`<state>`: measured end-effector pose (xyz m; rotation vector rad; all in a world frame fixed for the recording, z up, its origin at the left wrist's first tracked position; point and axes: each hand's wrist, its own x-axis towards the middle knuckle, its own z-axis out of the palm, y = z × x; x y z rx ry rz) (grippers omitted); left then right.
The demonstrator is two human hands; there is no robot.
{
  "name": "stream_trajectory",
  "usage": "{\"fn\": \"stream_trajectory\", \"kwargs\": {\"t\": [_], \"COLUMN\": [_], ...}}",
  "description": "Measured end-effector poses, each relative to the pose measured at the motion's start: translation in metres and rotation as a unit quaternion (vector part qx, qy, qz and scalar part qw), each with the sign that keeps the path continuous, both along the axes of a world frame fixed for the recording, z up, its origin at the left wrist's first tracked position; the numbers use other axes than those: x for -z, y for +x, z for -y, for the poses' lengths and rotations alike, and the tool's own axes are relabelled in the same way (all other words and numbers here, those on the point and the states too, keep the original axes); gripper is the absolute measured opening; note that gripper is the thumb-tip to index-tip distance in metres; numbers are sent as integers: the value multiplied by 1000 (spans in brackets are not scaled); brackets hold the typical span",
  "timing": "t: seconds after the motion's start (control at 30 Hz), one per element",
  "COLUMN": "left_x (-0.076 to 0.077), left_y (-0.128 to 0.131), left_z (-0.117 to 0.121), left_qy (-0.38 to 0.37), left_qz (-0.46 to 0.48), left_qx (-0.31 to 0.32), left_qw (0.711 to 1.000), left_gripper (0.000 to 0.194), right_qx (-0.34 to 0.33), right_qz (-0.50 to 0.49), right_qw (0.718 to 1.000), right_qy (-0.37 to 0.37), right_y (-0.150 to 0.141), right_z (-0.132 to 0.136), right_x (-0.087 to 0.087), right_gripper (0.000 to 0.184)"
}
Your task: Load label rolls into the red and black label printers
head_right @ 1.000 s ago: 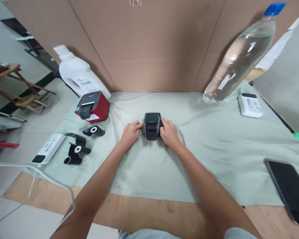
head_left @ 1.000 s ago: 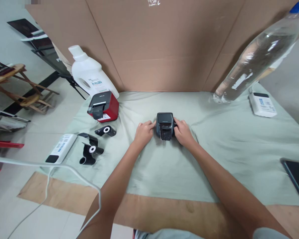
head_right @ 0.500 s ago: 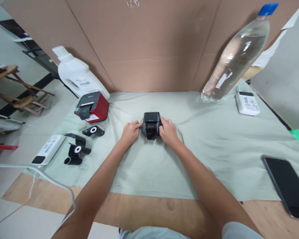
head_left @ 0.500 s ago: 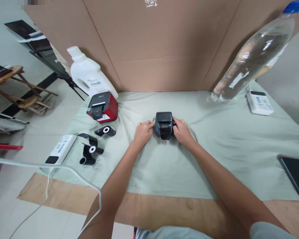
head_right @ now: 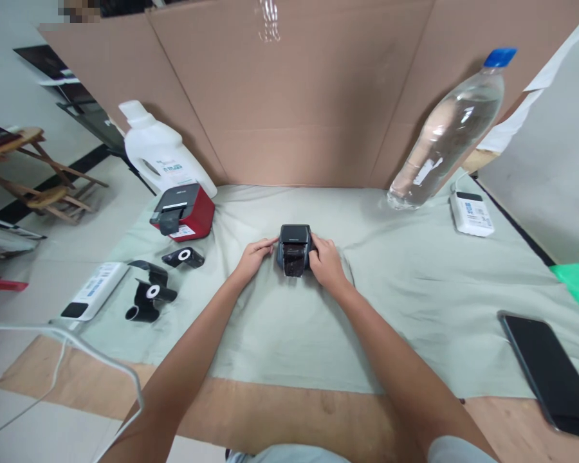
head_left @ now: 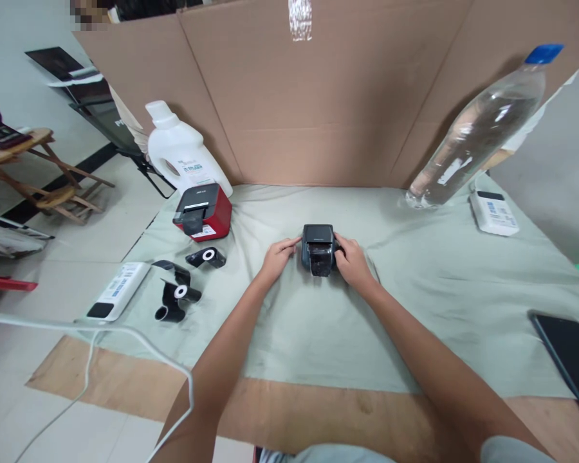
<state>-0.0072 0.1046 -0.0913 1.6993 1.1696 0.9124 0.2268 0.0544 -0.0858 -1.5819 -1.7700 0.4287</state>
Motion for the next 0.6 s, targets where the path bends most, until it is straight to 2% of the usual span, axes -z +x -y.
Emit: {"fn": "stream_trajectory", "kwargs": {"t": [0.17, 0.37, 0.47, 0.6], "left_x": [3, -10, -15, -17], "left_y": [-1, 8, 13, 13], "left_z": [2, 15, 21, 22], "left_qy": [45, 78, 78, 64], "left_qz": [-31, -157, -221, -229], "left_qx": [3, 12, 27, 39], "left_qw": [998, 984, 972, 970], "left_gripper": [45, 55, 63, 66], "right_qx": [15, 16, -4, -28], "right_qz": [-18, -33, -34, -26], "right_qw": [999, 999, 999, 999], "right_qy": [35, 29, 22, 16], "right_y": [-1, 1, 5, 11], "right_z": [2, 1, -2, -10], "right_x": [-4, -3, -1, 2], "right_gripper": [56, 56, 59, 61]}}
